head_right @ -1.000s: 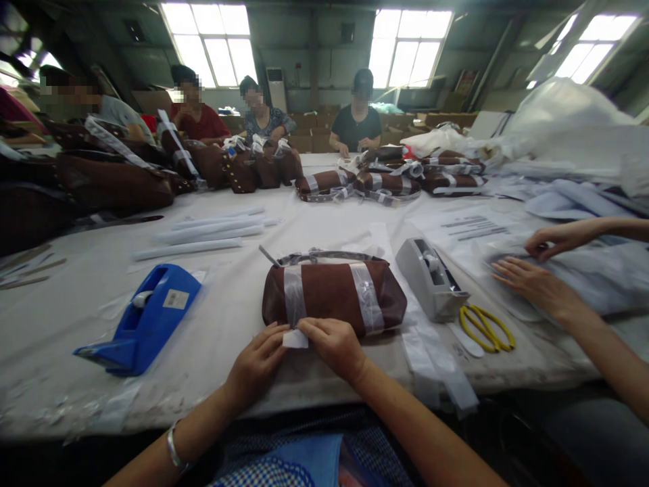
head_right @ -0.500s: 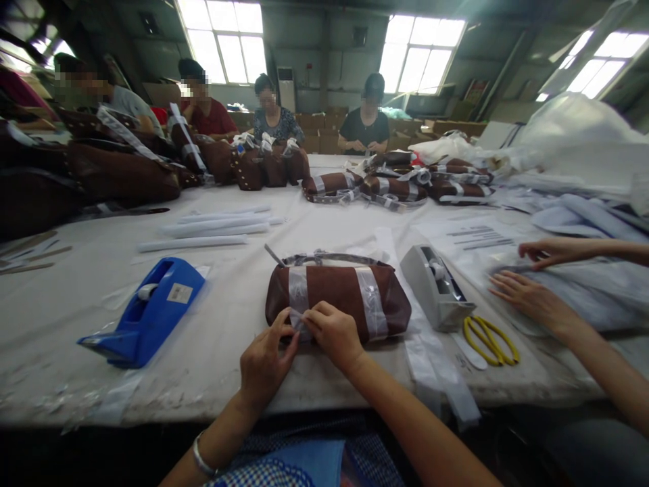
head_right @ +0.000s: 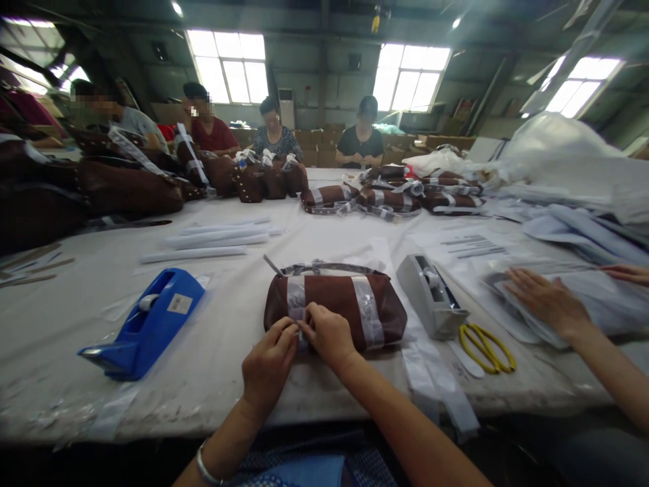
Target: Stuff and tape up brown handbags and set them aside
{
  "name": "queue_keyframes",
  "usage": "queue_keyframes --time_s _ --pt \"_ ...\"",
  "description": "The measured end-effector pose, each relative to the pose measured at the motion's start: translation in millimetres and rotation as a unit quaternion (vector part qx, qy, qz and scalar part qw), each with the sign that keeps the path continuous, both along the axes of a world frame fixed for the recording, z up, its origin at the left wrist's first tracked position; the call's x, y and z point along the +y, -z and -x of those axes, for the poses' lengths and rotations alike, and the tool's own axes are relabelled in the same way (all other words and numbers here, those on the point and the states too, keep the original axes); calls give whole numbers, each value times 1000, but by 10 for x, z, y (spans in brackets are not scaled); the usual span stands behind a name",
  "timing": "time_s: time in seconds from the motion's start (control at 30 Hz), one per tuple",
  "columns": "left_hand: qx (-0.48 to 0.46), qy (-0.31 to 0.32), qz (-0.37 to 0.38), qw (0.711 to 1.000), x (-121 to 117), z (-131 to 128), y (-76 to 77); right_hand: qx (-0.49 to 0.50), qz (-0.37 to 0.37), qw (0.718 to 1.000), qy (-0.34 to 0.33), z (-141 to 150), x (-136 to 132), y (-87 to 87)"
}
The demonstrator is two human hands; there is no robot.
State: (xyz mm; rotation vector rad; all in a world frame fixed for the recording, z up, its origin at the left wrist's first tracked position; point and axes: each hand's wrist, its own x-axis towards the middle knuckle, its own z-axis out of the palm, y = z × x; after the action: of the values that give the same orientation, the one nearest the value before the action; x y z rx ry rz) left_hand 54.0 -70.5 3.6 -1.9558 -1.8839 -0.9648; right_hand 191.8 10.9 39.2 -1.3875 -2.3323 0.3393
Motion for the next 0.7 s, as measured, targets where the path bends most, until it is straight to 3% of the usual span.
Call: queue_keyframes --time_s 0.17,0.47,0.57,0.7 --pt "31 52 4 998 7 51 -50 14 19 999 23 39 74 -35" --pt "35 46 -7 998 34 39 -72 55 -3 998 15 -30 58 -50" --pt "43 50 3 998 35 53 -59 101 -33 994 14 -409 -35 -112" --pt "60 74 3 995 53 123 -17 99 -150 978 108 -1388 -52 -246"
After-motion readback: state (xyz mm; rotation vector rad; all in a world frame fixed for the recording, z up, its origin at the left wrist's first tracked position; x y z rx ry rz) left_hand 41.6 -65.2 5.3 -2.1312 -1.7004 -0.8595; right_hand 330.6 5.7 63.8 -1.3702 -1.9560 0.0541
